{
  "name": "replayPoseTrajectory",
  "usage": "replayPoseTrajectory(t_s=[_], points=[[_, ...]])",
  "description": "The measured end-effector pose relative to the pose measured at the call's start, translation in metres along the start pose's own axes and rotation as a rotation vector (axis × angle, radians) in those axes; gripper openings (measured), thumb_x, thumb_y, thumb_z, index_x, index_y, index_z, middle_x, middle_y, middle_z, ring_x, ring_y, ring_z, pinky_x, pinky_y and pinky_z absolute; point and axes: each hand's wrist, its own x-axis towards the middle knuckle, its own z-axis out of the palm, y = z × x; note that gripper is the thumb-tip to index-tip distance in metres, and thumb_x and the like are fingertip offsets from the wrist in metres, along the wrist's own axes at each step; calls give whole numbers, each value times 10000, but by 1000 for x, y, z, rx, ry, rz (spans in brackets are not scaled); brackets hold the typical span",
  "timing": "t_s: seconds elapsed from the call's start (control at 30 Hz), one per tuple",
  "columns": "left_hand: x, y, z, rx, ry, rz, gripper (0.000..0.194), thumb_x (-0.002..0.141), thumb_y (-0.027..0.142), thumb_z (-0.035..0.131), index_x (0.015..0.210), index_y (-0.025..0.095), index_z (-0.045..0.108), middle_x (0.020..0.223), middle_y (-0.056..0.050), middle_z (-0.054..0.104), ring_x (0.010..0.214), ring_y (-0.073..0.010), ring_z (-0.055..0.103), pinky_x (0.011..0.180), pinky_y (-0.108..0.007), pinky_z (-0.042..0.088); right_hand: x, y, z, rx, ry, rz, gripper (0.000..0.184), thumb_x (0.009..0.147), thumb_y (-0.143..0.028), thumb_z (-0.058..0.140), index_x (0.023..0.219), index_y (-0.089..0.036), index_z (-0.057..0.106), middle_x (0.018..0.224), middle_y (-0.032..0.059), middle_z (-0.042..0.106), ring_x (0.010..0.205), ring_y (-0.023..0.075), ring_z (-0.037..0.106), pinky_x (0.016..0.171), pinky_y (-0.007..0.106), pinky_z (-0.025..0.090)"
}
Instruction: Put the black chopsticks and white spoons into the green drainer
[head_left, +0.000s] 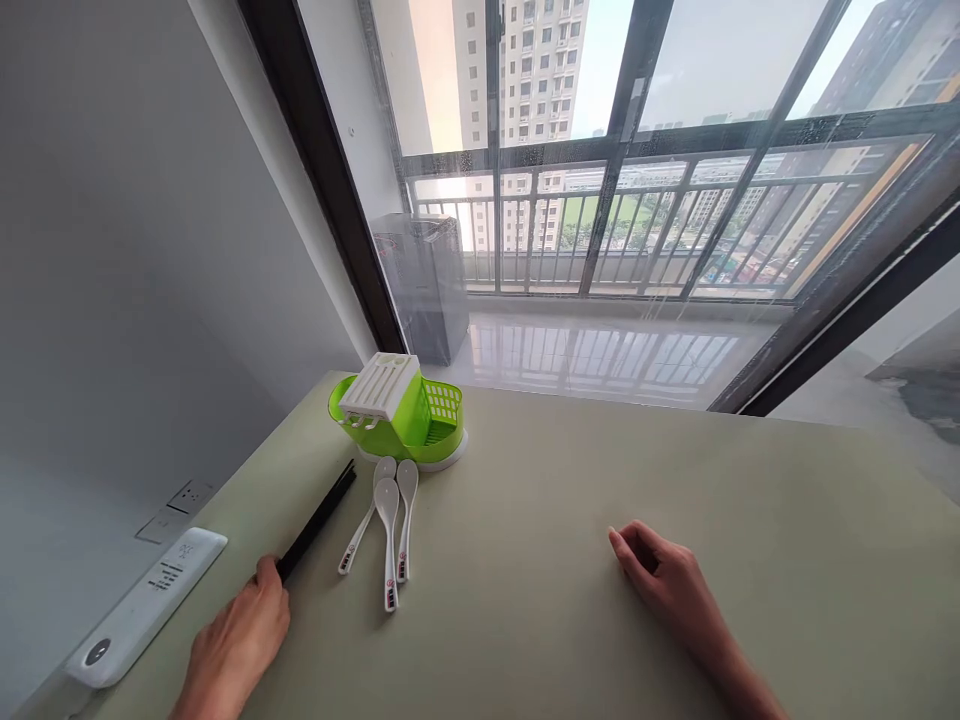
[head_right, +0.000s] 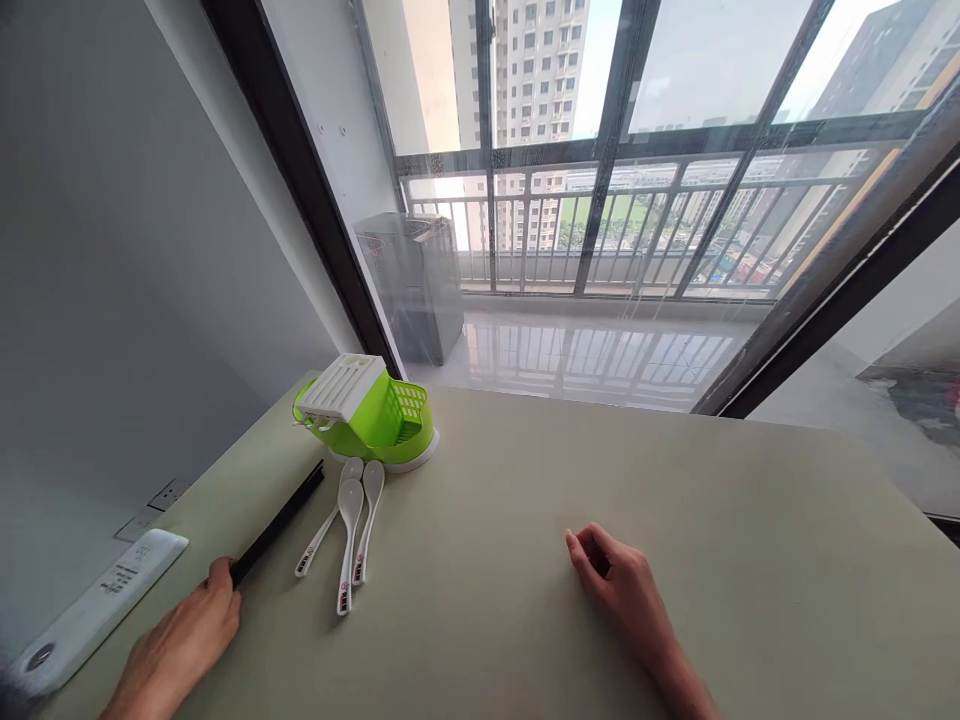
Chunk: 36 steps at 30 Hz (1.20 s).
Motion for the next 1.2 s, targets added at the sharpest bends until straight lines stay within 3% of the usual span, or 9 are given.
replayPoseTrajectory(t_s=[0.1, 0.23, 0.37, 0.47, 0.63, 0.8, 1.0, 1.2], points=[[-6, -3, 6, -139, 21, -86, 428, 996, 294, 232, 1267, 103, 503, 971, -211, 759, 914, -389, 750, 673, -414, 509, 1, -1, 0, 3, 5, -1, 454, 967, -596, 505, 706, -226, 468, 633, -49, 367, 587, 129, 350, 557, 233, 329], [-23, -3, 11, -474, 144, -157, 406, 960, 500, 331, 1138, 204, 543, 849, -109, 752, 826, -335, 754, 662, -356, 544, 1, -2, -1, -4, 11, 0, 459, 966, -599, 502, 702, -226, 463, 630, -49, 362, 586, 129, 344, 557, 234, 326], [-47, 12, 15, -842, 193, -92, 574, 848, 755, 463, 1041, 240, 626, 718, -23, 694, 767, -266, 734, 629, -290, 569, 0, 0, -1, 4, 6, 2, 450, 967, -595, 512, 713, -227, 463, 639, -50, 366, 594, 128, 342, 567, 233, 327], [-64, 41, 13, -998, 104, 0, 680, 781, 831, 527, 1028, 215, 676, 736, -18, 699, 706, -225, 696, 617, -266, 563, 0, 2, -1, 10, 1, 13, 452, 964, -603, 517, 717, -227, 472, 641, -51, 366, 598, 128, 338, 570, 234, 326], [-85, 106, 8, -880, -124, 194, 559, 926, 685, 428, 1086, 222, 695, 756, -29, 716, 755, -236, 706, 733, -285, 564, 1, 2, 0, 13, -5, 10, 456, 967, -609, 507, 721, -225, 486, 642, -52, 370, 602, 129, 343, 572, 234, 326], [-95, 155, 4, -652, -229, 298, 416, 1026, 436, 300, 1189, 233, 625, 970, -70, 766, 902, -235, 735, 765, -283, 527, 2, -1, -1, -6, 13, -12, 450, 970, -593, 506, 711, -225, 482, 631, -52, 384, 593, 128, 356, 563, 232, 332], [-106, 185, -1, -383, -305, 290, 375, 1050, 280, 290, 1336, 214, 524, 1209, -134, 734, 1066, -271, 725, 824, -346, 516, 3, -3, -1, -28, 35, -53, 437, 978, -565, 499, 701, -229, 465, 619, -48, 413, 580, 129, 377, 553, 231, 344], [-117, 196, 1, -229, -371, 330, 428, 1045, 227, 303, 1437, 179, 470, 1224, -177, 725, 1071, -300, 738, 815, -357, 532, 3, -8, -3, -11, 35, -59, 461, 972, -592, 485, 681, -236, 451, 604, -49, 403, 561, 132, 370, 533, 237, 337]])
